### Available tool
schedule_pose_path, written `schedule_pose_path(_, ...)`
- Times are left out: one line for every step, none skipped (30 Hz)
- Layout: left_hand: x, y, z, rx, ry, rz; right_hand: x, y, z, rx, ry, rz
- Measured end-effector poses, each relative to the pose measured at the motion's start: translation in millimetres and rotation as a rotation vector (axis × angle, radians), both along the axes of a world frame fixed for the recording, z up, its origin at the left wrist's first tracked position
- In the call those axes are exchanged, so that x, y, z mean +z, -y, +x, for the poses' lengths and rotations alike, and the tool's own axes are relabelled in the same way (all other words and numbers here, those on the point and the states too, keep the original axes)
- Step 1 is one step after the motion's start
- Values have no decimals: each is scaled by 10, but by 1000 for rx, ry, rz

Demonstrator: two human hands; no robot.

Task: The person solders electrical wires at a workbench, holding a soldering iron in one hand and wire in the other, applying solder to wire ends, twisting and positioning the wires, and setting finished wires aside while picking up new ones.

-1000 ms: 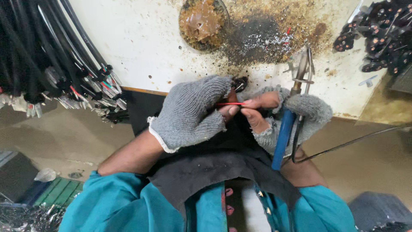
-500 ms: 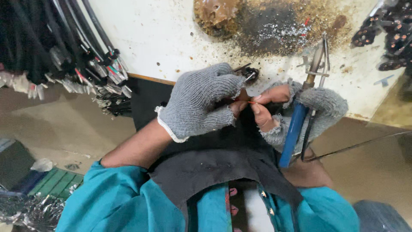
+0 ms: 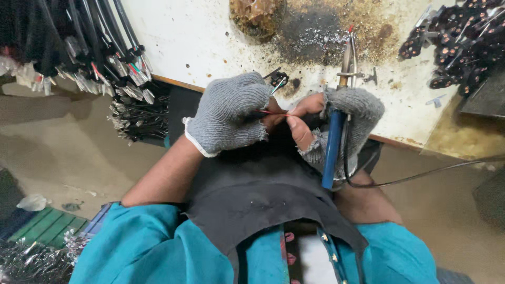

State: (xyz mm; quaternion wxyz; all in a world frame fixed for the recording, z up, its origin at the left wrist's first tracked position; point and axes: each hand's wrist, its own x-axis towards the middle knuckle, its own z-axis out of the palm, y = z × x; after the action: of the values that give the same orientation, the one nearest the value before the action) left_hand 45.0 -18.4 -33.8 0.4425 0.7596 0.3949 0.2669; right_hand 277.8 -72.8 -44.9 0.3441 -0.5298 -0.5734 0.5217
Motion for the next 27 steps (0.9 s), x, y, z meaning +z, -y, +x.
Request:
schedule_pose_path(-7,11,3,13,-15,-4,10,0,0,1,23,33)
schedule_pose_path(-18,22,2,24,-31,-6,21,9,-3,3,9,48)
schedule_pose_path(-32,25,-2,7,-34,6,32,15,-3,2,-7,67)
schedule_pose_path(-49,32,-6,-12,-38,16,41,32,-12,-1,-24,84)
schedule_pose_path(-65,36,-13,-33,-43,24,42,50,-37,-32,-85,129)
schedule_pose_path(-83,39,-20,-31,-36,39,39,68,-65,-63,-146,175)
schedule_pose_path(-97,47,-26,-29,-28,51,46,100,-92,-89,-165,181)
schedule_pose_path(-113,50,-33,-25,-20,64,40,120,-125,-115,-185,187)
schedule_pose_path(-130,51,-37,-26,-19,82,50,152,-142,-134,-166,158)
schedule_pose_path(-144,53,-44,-25,-19,102,34,158,-167,-150,-178,148)
schedule_pose_path(-159,55,-53,-22,-18,121,26,167,-180,-166,-191,139)
schedule_pose_path(-173,58,-63,-31,-22,116,5,161,-190,-179,-233,146)
schedule_pose_path(-188,64,-75,-39,-26,108,-5,157,-178,-173,-216,135)
schedule_pose_path(-203,69,-90,-47,-28,101,-28,147,-172,-167,-199,123)
schedule_pose_path(-218,75,-104,-55,-18,86,-37,139,-142,-142,-123,95)
schedule_pose_path(-233,79,-117,-64,-6,73,-59,135,-128,-144,-108,76)
schedule_pose_path(-245,82,-126,-73,7,62,-75,137,-106,-145,-93,58)
schedule_pose_path(-251,87,-132,-65,11,59,-95,145,-93,-175,-140,47)
schedule_pose_path(-248,94,-128,-57,15,54,-111,159,-80,-203,-187,34)
schedule_pose_path(-235,96,-122,-47,16,51,-124,178,-71,-195,-174,25)
schedule_pose_path(-210,97,-116,-34,29,78,-133,198,-66,-187,-164,16)
schedule_pose_path(-174,95,-104,-20,41,105,-143,213,-71,-179,-153,8)
schedule_pose_path(-128,81,-103,-8,53,134,-145,222,-79,-171,-100,25)
schedule_pose_path(-72,63,-106,5,40,175,-137,224,-88,-163,-49,45)
schedule_pose_path(-9,39,-122,17,24,214,-127,209,-102,-182,-52,54)
schedule_pose_path(48,-6,-150,30,9,254,-104,184,-121,-202,-55,64)
schedule_pose_path(91,-69,-185,144,-5,255,-69,141,-135,-231,-53,86)
